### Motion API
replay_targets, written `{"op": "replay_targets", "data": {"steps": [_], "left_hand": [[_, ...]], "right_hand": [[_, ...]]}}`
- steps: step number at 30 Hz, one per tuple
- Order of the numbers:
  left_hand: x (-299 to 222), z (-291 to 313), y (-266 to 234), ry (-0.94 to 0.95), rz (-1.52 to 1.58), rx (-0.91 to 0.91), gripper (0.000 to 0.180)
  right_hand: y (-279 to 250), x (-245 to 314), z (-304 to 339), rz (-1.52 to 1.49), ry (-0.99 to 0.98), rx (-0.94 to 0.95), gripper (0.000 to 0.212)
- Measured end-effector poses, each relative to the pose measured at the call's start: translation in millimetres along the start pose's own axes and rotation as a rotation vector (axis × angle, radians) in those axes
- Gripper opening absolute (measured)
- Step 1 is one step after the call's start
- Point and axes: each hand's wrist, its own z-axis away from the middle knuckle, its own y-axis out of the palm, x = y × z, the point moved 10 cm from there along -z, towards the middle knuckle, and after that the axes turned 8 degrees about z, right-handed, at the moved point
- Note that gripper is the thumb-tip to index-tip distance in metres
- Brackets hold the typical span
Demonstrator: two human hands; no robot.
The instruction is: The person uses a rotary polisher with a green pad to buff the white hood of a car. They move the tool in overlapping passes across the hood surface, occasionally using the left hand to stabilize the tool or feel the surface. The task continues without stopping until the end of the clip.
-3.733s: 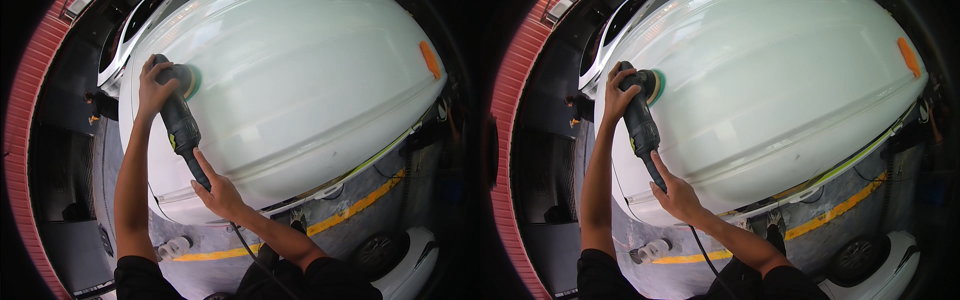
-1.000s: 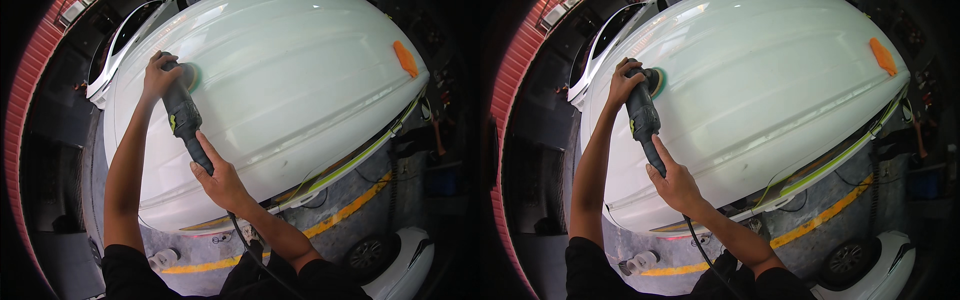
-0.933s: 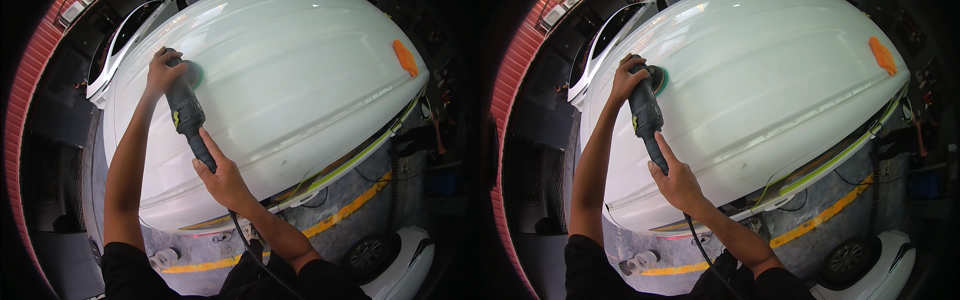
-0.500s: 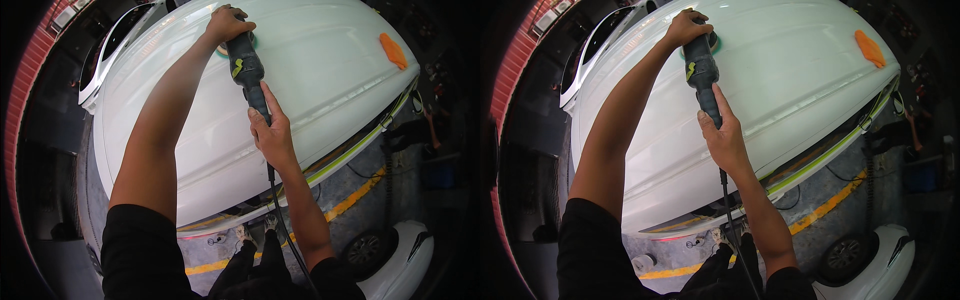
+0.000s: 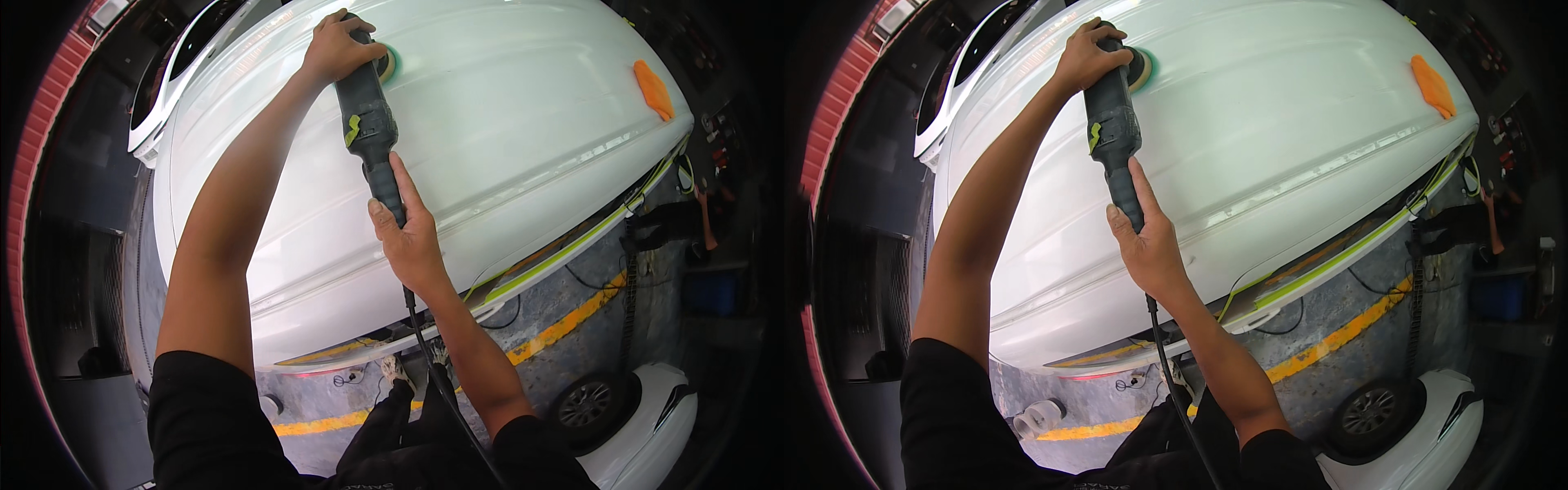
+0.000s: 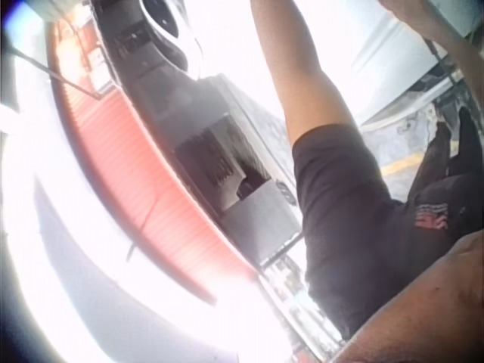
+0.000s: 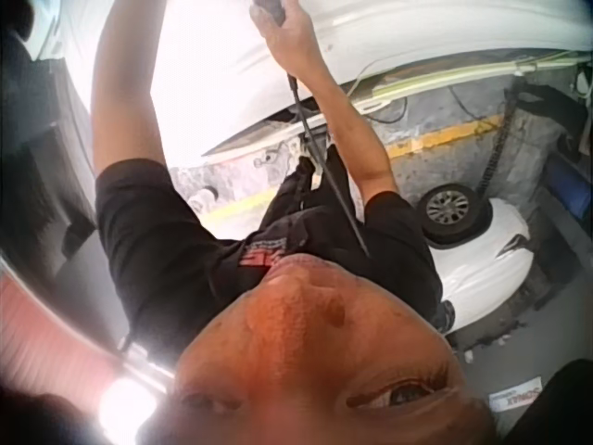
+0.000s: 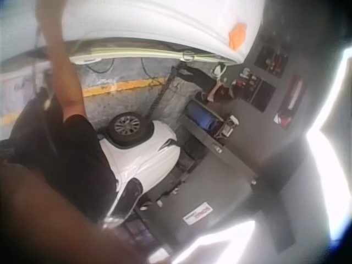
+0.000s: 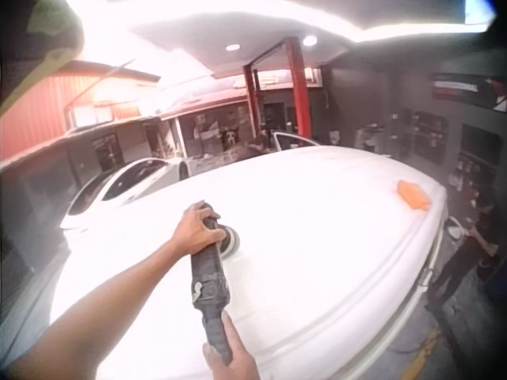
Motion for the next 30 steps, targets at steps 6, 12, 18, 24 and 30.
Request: {"op": "replay_targets", "data": {"steps": [6, 12, 18, 24, 30], "left_hand": [[38.2, 51.0, -55.6, -0.033, 0.048, -0.009, 0.066], [75.3, 85.6, -82.1, -0.089, 0.060, 0.001, 0.065], [113.0, 127.4, -121.3, -0.159, 0.093, 0.009, 0.065], [164.0, 206.4, -190.0, -0.334, 0.144, 0.043, 0.065], [194.4, 307.0, -264.1, -0.460, 0.143, -0.062, 0.061]], "right_hand": [[65.4, -1.6, 23.5, 0.108, -0.036, 0.014, 0.075], [106.2, -4.7, 40.0, 0.079, -0.015, 0.078, 0.074], [156.2, -0.1, 64.0, 0.022, 0.081, 0.173, 0.074], [218.8, 7.1, 98.9, 0.001, 0.062, 0.272, 0.074], [251.0, 9.4, 127.5, -0.095, 0.147, 0.478, 0.069]]}}
